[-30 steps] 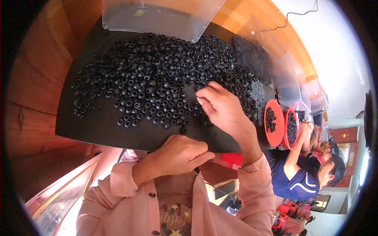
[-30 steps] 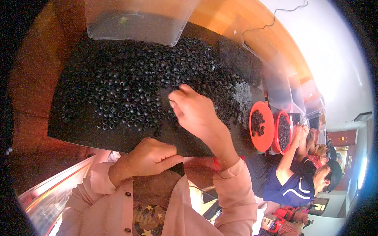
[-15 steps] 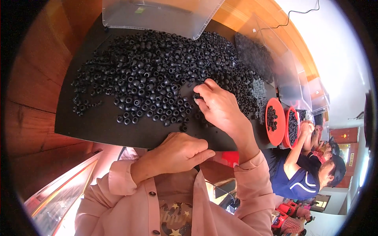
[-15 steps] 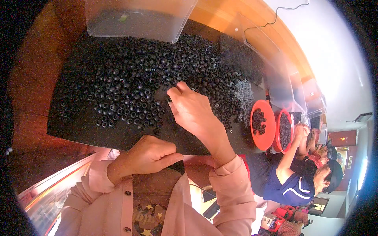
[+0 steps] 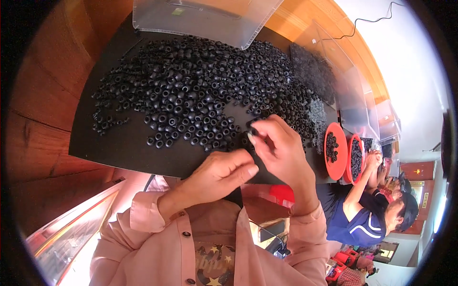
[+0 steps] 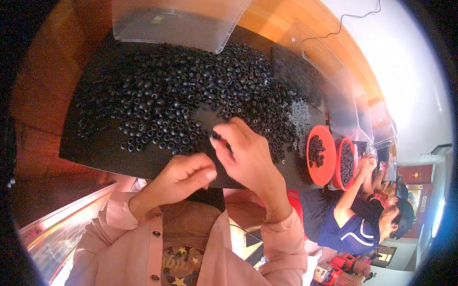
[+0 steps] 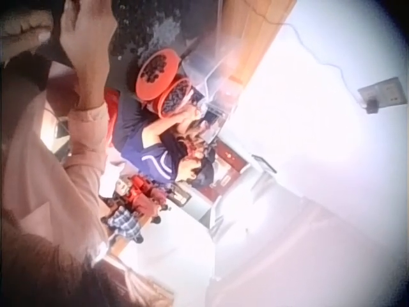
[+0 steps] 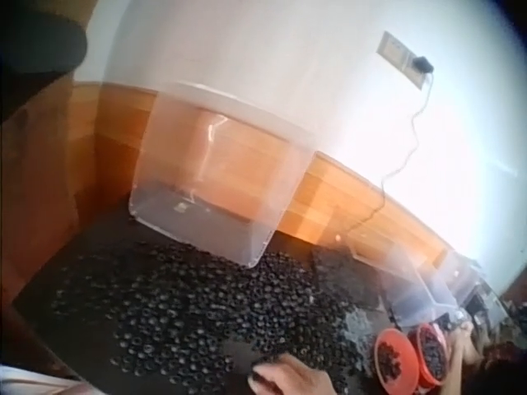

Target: The person assembles small rubber components by picking up small pins and inserting them into the rubber pieces by hand.

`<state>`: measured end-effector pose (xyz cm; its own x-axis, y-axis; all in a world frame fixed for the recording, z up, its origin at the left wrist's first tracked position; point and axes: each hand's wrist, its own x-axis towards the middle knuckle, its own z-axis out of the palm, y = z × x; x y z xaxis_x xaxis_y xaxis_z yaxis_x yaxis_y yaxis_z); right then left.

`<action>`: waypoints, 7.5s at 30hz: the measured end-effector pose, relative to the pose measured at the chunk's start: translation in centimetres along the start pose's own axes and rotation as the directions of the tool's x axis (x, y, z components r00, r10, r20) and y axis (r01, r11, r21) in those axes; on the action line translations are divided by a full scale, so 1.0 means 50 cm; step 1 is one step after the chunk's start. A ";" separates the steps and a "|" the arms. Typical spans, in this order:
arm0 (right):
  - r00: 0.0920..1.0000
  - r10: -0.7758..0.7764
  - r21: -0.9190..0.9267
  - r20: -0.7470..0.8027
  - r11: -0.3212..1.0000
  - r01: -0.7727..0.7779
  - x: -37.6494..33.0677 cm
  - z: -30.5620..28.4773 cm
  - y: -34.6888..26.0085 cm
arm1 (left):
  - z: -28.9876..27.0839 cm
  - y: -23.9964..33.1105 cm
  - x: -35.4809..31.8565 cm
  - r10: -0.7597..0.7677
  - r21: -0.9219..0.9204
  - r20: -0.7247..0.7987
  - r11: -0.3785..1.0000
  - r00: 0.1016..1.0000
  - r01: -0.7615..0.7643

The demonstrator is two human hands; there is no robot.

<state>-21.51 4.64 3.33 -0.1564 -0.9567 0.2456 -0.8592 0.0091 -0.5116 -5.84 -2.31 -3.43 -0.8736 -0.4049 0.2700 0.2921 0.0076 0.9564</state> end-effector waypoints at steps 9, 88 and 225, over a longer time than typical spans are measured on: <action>0.987 -0.037 0.183 -0.155 0.981 0.066 -0.071 0.031 -0.057 | -0.021 0.025 -0.003 -0.249 -0.431 0.019 0.872 0.968 0.233; 0.917 0.399 0.811 0.010 0.533 -0.241 -0.022 0.027 -0.051 | -0.039 0.047 0.011 -0.468 -0.628 0.012 0.684 0.884 0.371; 0.921 -0.205 -0.031 -0.331 0.978 0.206 -0.099 0.059 -0.062 | -0.039 0.071 0.006 -0.377 -0.311 0.109 0.866 0.920 0.392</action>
<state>-16.65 8.50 1.24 -0.1296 -0.7866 0.6038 -0.8878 -0.1792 -0.4239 -4.30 -4.20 -0.18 -0.9559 -0.2759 -0.1004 0.0316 -0.4368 0.8990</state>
